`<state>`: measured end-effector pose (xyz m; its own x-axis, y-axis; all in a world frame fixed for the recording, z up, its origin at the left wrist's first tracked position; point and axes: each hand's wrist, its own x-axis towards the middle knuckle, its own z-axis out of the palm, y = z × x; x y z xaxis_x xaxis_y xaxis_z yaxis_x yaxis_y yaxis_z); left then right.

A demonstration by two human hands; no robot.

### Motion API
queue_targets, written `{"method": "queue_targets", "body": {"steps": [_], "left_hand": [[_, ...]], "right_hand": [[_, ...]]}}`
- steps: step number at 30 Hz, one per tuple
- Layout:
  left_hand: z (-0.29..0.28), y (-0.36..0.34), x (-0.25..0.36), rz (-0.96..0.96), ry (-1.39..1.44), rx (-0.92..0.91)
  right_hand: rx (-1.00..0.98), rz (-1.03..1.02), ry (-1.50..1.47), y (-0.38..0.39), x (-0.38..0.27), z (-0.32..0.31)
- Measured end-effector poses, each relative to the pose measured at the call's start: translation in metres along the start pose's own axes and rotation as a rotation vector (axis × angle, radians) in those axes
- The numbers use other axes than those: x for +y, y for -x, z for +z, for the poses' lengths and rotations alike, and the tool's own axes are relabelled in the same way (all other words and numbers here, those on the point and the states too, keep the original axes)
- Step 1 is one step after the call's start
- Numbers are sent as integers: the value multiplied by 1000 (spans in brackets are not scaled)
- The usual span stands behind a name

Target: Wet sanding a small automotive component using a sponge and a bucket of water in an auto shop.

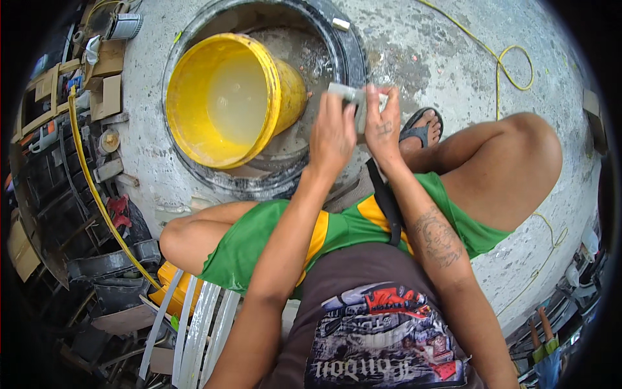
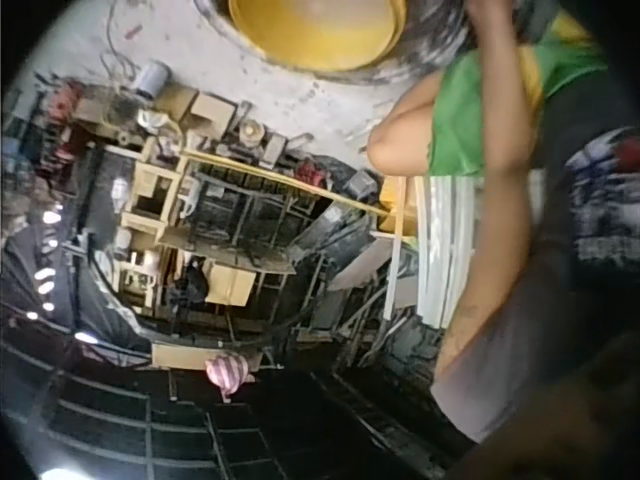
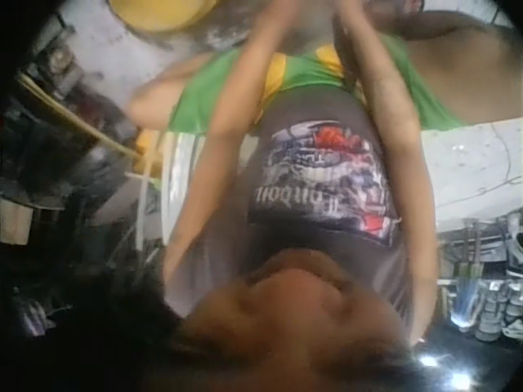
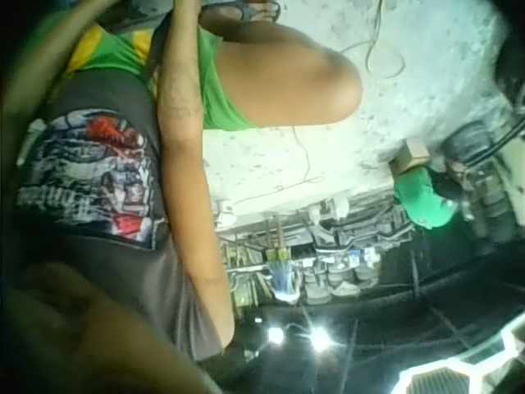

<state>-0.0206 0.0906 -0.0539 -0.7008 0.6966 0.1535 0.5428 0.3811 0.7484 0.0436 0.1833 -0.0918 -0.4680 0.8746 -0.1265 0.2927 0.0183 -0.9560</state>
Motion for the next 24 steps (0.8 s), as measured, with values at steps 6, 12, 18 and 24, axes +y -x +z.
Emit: {"method": "queue_targets", "body": {"steps": [6, 12, 18, 24], "left_hand": [[3, -17, -2, 68, -79, -13], [1, 12, 2, 24, -5, -3], [7, -51, -16, 0, -220, -26], [-21, -26, -11, -775, 1279, 161]], "right_hand": [[-6, 3, 0, 3, -2, 2], [5, 9, -8, 2, 3, 0], [5, -9, 6, 1, -3, 3], [7, 28, -6, -1, 0, -3]]}}
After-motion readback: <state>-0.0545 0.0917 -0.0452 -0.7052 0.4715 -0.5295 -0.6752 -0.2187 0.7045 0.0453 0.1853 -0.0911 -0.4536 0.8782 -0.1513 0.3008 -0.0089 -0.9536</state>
